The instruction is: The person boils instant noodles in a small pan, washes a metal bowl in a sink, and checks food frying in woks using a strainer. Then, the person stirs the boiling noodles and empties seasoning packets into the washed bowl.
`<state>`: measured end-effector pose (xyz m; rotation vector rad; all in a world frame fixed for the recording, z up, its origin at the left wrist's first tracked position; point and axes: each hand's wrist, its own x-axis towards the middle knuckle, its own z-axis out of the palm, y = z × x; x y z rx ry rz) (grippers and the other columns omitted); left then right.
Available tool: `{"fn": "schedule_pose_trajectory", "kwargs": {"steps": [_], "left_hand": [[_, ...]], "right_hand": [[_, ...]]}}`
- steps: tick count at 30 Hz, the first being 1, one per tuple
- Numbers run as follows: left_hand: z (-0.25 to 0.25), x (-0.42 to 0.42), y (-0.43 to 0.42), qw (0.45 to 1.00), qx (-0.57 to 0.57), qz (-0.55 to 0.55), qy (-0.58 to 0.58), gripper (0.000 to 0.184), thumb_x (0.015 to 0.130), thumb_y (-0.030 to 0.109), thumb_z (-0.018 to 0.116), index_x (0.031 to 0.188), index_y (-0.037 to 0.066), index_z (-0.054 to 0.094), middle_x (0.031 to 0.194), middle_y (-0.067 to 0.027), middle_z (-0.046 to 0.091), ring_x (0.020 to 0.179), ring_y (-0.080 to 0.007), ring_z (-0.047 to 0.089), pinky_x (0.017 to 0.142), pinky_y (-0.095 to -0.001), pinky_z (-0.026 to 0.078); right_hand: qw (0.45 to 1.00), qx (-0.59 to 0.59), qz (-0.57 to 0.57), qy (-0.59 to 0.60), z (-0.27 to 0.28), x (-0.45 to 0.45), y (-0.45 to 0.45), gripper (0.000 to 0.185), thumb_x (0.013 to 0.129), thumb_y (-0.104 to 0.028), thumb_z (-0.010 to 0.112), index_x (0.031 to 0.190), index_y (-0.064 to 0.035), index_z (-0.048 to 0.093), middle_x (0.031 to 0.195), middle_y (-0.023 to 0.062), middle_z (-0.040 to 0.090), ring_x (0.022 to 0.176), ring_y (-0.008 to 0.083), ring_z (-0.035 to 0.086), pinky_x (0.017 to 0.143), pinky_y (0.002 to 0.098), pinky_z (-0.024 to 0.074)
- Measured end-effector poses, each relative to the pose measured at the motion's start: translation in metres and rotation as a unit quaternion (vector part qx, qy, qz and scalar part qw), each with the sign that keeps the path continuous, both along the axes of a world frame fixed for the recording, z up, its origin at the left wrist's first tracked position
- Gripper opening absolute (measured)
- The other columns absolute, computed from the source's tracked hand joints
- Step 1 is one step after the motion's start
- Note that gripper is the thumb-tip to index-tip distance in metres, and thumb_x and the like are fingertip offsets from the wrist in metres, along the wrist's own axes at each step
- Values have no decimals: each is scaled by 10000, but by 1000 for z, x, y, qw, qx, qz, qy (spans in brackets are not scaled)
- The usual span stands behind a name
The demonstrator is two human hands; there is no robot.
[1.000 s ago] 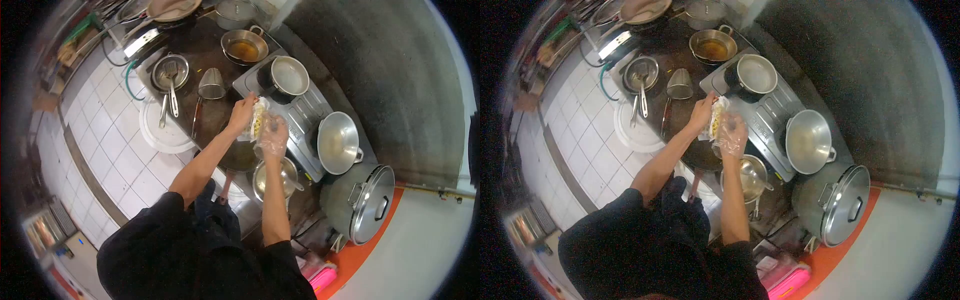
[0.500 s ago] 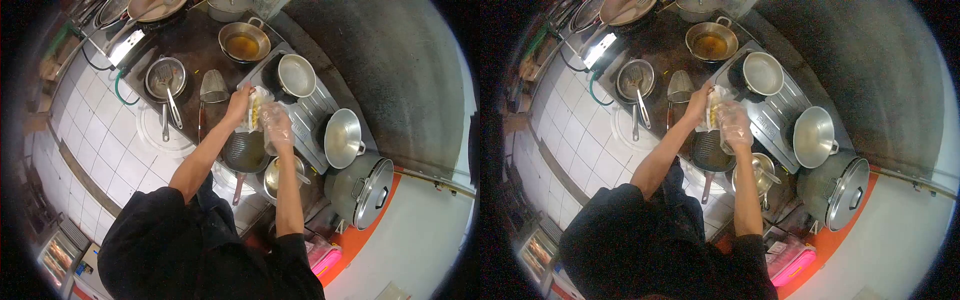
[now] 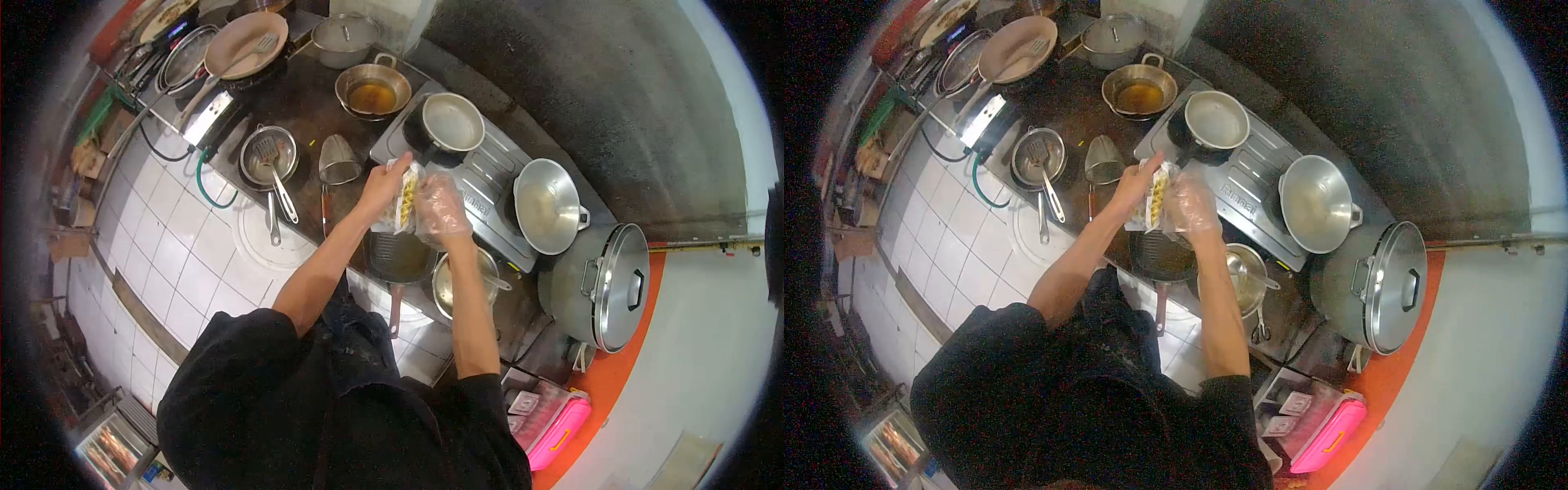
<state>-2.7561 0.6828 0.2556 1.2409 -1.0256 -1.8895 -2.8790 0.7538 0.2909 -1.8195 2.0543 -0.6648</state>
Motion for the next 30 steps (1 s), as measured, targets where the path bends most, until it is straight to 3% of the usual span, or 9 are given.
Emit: {"fn": "schedule_pose_trajectory", "kwargs": {"steps": [4,6,9,11,15,18,22,27,30], "left_hand": [[-13,3,5,1000,-23,-19,-5,457,869,444,577,830,-4,660,763,-52,638,663,-103,567,612,-262,447],[-3,6,4,998,-39,-27,-38,442,866,435,580,840,0,657,768,-55,642,660,-111,581,603,-263,458],[-1,2,-8,995,64,-37,67,399,863,405,582,882,12,644,785,-63,651,676,-147,618,607,-288,495],[-13,-7,-28,974,132,4,187,361,854,372,593,920,20,630,816,-78,656,697,-176,640,645,-315,526],[-26,-24,-57,972,135,-15,194,389,909,400,496,966,37,625,859,-62,661,725,-173,648,674,-312,548],[-37,-41,-87,928,196,-6,318,420,938,404,413,1028,40,601,963,-103,658,840,-212,654,783,-355,545],[-54,-65,-129,940,196,-8,280,442,939,418,402,1061,39,592,993,-114,651,868,-216,647,804,-371,538],[-67,-85,-161,905,234,-27,353,432,925,413,445,1119,44,561,1015,-125,636,882,-235,639,798,-383,537],[-66,-90,-178,955,187,-18,231,480,910,438,482,1137,21,547,1035,-119,623,904,-238,628,800,-374,521]], "right_hand": [[944,-181,224,161,-25,-20,8,173,780,-153,582,838,10,580,855,202,591,850,390,564,787,445,442],[978,-118,165,52,-21,-16,3,190,790,-170,579,852,9,581,883,208,586,846,384,563,779,458,437],[996,-48,64,34,-1,-10,-8,222,794,-192,568,868,17,590,875,212,586,832,389,560,776,459,436],[997,-81,9,0,-16,-11,-21,247,804,-215,563,870,21,595,877,217,587,830,390,560,773,457,436],[972,-97,-169,-130,-28,-10,-47,330,831,-291,556,871,32,604,894,237,596,859,388,571,774,438,439],[957,-108,-234,-136,-40,-20,-72,375,838,-329,559,891,39,610,899,240,611,869,389,583,773,434,440],[936,-84,-324,-109,-49,-32,-111,336,841,-278,534,858,50,610,868,270,599,814,406,585,733,460,432],[877,-64,-417,-230,-76,-53,-143,360,838,-292,566,907,58,623,880,251,624,822,365,608,737,429,441],[927,-90,-338,-138,-82,-72,-154,341,843,-263,562,916,65,622,892,226,636,844,366,605,760,426,447]]}}
